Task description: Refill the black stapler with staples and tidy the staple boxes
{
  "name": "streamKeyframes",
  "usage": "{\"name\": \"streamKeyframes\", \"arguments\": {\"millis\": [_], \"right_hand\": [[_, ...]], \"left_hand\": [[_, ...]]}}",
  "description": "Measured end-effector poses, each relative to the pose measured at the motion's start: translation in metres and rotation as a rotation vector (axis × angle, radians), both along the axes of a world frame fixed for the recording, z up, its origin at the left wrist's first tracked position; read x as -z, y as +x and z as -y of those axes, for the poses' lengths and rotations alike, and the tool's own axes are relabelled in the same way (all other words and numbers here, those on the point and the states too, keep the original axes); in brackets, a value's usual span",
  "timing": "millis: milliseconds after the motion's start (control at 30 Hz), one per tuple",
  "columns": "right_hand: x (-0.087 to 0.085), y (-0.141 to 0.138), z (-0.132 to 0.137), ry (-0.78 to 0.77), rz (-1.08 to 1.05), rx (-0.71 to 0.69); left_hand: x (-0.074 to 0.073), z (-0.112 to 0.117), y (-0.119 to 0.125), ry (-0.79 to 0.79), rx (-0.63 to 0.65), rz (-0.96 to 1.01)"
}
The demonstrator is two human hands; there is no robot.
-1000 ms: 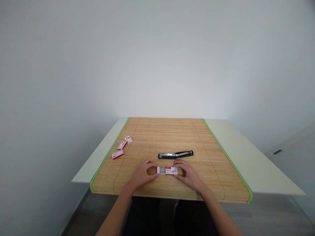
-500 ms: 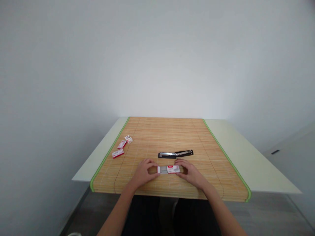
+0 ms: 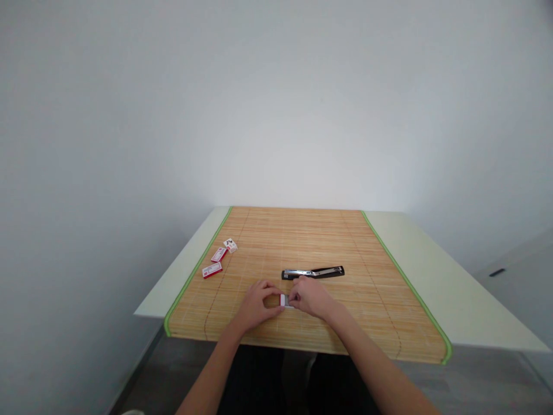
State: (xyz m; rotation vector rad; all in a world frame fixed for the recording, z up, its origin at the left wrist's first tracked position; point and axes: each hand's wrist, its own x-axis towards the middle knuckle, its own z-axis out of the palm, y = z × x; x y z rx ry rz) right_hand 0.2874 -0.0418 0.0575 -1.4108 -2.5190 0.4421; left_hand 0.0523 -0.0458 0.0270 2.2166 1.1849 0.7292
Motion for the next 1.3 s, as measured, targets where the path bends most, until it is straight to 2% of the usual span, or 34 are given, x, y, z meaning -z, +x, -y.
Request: {"name": "streamKeyframes", "arguments": {"millis": [133,267,400,533,700,900,1133,1300], "right_hand": [[0.004,-0.004,-0.004,-0.014,0.002,-0.02],[-0.002,-0.003,-0.003,-0.006,-0.037,-0.014],[-0.01,0.016,-0.001,0.018,-0.065,0.069],[-0.012,0.041,0.004,0.018,-0.054,0.146],[-0.007,0.059,0.013,-0.003,-0.068,0.151],[0.005,0.076,0.021,-0.055,-0.202,0.201],[0.017,0.066,0.033,0.035,-0.311,0.223],[0.023,0.067,0.041,0.016,-0.359,0.195]], "left_hand": [[0.002,0.0,0.0,0.012,-0.006,0.001],[0.003,-0.001,-0.001,0.013,-0.002,0.001],[0.002,0.0,-0.001,0.006,-0.004,-0.001],[0.002,0.0,0.0,0.011,-0.001,0.007],[0.003,0.0,-0.001,0.005,-0.007,0.006],[0.001,0.001,-0.001,0.01,-0.004,0.009],[0.002,0.001,0.0,0.01,-0.004,0.013],[0.006,-0.001,-0.001,0.008,-0.009,0.003]]}}
